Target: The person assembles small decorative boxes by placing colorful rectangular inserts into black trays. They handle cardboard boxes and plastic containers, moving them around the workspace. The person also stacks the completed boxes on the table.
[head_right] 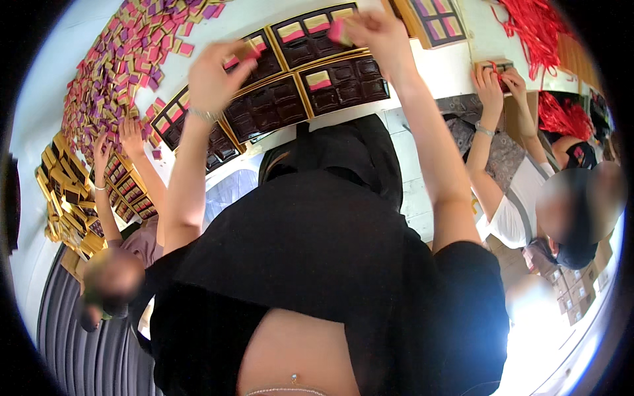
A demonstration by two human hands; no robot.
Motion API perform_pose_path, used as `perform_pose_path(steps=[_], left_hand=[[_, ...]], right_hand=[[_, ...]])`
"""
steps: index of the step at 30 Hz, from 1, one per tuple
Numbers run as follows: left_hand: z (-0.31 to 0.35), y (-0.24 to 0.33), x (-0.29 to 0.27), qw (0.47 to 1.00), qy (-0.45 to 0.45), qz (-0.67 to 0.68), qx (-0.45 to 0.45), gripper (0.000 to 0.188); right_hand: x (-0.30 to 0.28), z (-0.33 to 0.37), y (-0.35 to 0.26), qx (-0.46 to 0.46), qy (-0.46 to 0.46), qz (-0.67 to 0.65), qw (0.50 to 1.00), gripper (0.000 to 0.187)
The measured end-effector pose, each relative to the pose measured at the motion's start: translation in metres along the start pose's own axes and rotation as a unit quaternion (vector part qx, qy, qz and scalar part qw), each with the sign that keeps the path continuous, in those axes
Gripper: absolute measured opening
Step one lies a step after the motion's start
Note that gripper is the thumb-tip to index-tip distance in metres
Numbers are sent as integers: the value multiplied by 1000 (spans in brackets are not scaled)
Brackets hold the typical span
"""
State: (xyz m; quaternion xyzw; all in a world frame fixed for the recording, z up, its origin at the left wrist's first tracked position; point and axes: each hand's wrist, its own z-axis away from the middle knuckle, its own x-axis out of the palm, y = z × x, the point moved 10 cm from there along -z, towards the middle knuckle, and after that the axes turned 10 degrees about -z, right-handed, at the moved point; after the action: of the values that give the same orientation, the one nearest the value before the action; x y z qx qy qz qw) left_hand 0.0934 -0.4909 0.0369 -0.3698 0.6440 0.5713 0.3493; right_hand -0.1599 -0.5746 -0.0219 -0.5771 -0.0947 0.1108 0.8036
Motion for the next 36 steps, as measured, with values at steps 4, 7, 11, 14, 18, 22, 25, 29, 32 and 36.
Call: perform_pose_path(steps=[4,7,11,14,18,22,25,29,32,36], left_hand=[[56,22,30,995,-93,-29,7,32],[63,25,41,996,-82,-29,28,33],[56,62,59,996,-62,14,70,33],[53,66,66,998,-39,21,40,33],[68,33,53,998,-9,-35,-42,35],[83,24,56,1000,-23,-19,0,36],[82,32,57,1000,-3,-22,13,39],[97,45,52,995,51,-54,62,43],[114,57,68,985,3,-160,70,47],[125,47,85,985,-27,-168,31,59]], right_hand=[[-17,69,-1,-136,-28,343,929,14],[19,70,-2,-257,-130,436,853,25],[71,69,3,-267,-229,493,796,39],[62,81,-8,-306,-152,466,816,40],[53,107,13,-246,-144,510,812,57],[55,113,51,-213,-178,593,756,76],[56,111,57,-195,-189,603,750,77],[66,114,41,-198,-191,586,762,76],[102,112,16,-258,-215,550,765,74],[164,101,3,-305,-297,531,733,70]])
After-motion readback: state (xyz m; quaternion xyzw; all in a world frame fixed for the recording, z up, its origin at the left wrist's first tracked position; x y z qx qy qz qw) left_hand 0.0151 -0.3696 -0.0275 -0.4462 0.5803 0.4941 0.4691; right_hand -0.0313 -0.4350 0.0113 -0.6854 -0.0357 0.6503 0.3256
